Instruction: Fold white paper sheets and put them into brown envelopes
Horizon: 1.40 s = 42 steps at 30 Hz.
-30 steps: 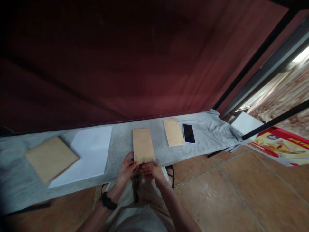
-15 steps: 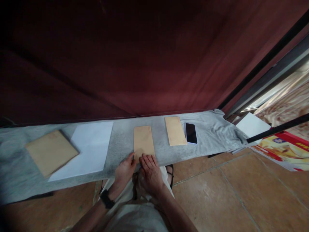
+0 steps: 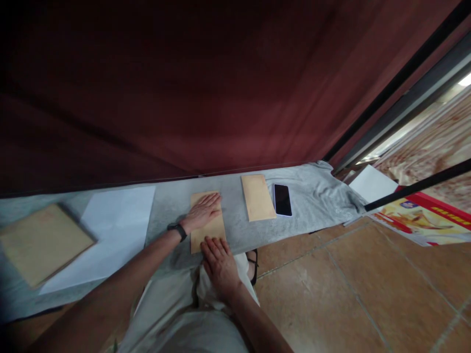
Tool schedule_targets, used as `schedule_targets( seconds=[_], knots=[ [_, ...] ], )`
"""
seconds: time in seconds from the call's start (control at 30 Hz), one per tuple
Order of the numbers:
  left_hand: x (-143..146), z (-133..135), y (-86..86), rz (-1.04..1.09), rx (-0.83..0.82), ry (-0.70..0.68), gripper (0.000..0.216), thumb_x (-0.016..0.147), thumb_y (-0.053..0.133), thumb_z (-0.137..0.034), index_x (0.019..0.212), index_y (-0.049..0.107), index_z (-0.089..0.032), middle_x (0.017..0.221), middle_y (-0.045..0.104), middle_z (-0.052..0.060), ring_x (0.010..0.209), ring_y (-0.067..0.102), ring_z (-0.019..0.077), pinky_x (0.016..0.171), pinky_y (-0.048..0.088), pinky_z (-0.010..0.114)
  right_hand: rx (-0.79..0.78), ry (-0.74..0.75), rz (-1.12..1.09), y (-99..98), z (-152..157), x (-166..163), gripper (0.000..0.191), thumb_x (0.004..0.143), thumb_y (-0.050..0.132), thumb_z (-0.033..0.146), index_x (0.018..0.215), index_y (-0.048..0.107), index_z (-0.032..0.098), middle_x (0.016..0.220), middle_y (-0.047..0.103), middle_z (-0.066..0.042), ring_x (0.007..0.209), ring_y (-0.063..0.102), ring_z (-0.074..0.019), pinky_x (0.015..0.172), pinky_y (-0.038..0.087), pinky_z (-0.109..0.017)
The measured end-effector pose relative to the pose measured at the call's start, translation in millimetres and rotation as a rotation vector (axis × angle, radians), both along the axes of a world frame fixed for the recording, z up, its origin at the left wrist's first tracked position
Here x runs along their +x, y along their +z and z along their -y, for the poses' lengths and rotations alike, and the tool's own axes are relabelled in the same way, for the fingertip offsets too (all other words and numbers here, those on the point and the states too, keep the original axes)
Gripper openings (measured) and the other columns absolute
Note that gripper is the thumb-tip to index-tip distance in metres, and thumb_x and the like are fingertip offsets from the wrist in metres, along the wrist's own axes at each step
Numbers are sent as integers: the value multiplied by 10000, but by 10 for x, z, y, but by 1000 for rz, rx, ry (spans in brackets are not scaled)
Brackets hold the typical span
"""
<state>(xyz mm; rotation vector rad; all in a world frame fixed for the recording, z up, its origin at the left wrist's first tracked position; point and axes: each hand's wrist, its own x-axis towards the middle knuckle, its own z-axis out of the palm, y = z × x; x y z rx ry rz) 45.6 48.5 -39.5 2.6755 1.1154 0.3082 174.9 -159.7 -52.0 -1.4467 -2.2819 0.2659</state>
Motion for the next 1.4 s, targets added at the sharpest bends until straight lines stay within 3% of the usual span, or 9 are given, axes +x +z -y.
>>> schedule_targets(
  seconds=[0.5,0.73,0.87,1.07,1.4],
  knots=[
    [-146,286,-46,-7,-24,-119,612,1058,339,-427,1591,381,-127,1666,377,119,1575,258,198,1297,126,394,-77,39,-285,60,-7,95,485,978,512,245,1459,547,196,1496,579,-102,1460,440,-219,1277,277,-500],
    [-274,591,-10,-81,21,-220,584,1078,323,-396,1618,331,-172,1690,336,82,1580,240,179,1299,107,403,-4,33,-530,46,3,125,295,998,464,256,1244,627,246,1256,680,-82,1268,573,-224,1230,337,-510],
    [-340,810,47,-51,80,-248,548,1073,386,-342,1612,350,-247,1680,362,48,1577,251,176,1299,118,426,19,-29,-625,-6,20,139,192,1010,431,293,1099,597,254,1114,667,-83,1134,595,-241,1120,436,-494],
    [-373,1089,183,-62,91,-298,532,1053,449,-301,1582,412,-270,1644,433,24,1559,293,183,1295,143,414,45,-68,-668,-46,29,137,194,1023,406,329,1007,578,241,1007,632,-70,1017,585,-235,948,476,-413],
    [-446,1394,169,-100,125,-266,737,952,599,-332,1626,321,-221,1665,395,67,1570,267,220,1293,145,414,-17,-91,-575,-82,5,156,261,1045,417,341,895,598,228,903,640,-45,938,583,-211,914,471,-377]
  ],
)
